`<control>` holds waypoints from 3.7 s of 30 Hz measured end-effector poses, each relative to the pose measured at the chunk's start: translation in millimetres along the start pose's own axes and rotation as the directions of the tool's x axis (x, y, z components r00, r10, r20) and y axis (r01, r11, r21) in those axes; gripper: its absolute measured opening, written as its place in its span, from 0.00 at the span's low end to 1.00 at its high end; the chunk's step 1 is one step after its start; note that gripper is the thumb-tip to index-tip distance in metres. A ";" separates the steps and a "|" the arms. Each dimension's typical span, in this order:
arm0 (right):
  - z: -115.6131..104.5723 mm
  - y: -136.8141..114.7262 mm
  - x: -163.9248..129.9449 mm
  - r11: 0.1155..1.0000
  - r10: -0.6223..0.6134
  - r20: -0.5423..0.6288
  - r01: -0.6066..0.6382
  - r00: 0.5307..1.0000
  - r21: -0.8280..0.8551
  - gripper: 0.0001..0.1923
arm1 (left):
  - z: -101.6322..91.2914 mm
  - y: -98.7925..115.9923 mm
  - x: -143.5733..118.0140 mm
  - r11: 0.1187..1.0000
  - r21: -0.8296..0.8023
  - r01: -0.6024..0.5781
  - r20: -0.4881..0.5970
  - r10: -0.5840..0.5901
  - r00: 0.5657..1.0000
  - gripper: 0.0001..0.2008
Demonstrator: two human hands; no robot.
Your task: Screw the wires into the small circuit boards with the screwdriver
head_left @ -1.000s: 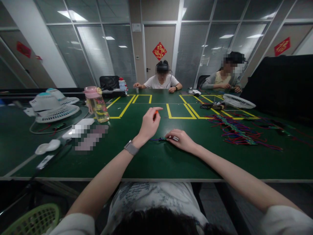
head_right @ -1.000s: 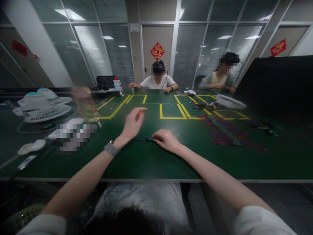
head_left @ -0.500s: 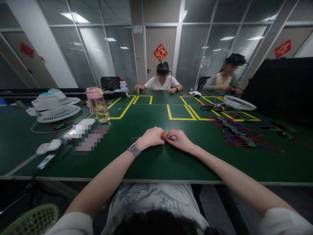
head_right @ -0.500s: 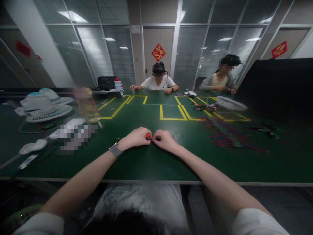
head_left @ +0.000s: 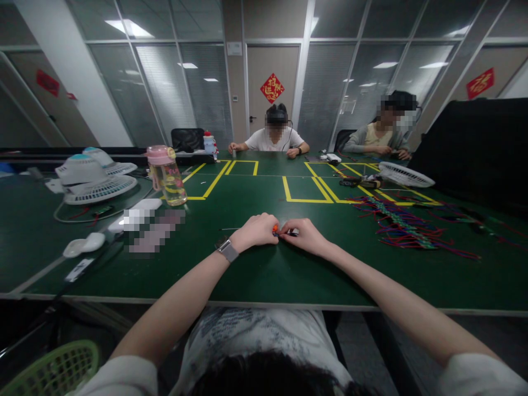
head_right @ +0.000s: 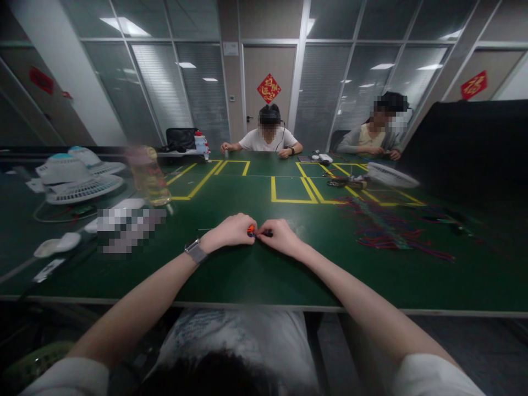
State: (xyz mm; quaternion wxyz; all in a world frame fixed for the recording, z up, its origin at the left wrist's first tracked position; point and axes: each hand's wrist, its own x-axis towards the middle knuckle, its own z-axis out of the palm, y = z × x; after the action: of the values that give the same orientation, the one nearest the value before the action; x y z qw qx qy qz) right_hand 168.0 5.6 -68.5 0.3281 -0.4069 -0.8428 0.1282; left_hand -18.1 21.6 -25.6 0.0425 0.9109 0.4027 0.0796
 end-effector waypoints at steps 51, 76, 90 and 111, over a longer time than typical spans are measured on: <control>-53.7 -1.1 -74.0 0.987 0.164 -0.149 -0.161 0.975 0.031 0.08 | -35.8 -3.2 -4.6 0.914 -0.355 -0.195 -0.686 -0.113 0.719 0.08; -119.9 39.4 -192.7 0.704 0.626 -0.578 -0.698 0.524 0.130 0.19 | -18.8 12.0 -3.8 0.929 -0.329 -0.169 -0.529 -0.033 0.848 0.09; -114.1 39.7 -154.6 0.752 0.650 -0.378 -0.629 0.659 0.197 0.17 | -17.1 12.5 -4.3 0.923 -0.328 -0.200 -0.532 -0.006 0.846 0.10; -124.3 59.5 -188.7 0.892 0.337 -0.378 -0.421 0.862 -0.165 0.18 | -13.8 9.7 -2.0 0.915 -0.330 -0.234 -0.541 0.019 0.841 0.10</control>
State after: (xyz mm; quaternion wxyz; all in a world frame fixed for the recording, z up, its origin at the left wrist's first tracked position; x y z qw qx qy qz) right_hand 371.1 -108.2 -88.5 0.3845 -0.6183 -0.6853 0.0150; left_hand -14.8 13.7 -10.8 0.1021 0.8525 0.3130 0.4061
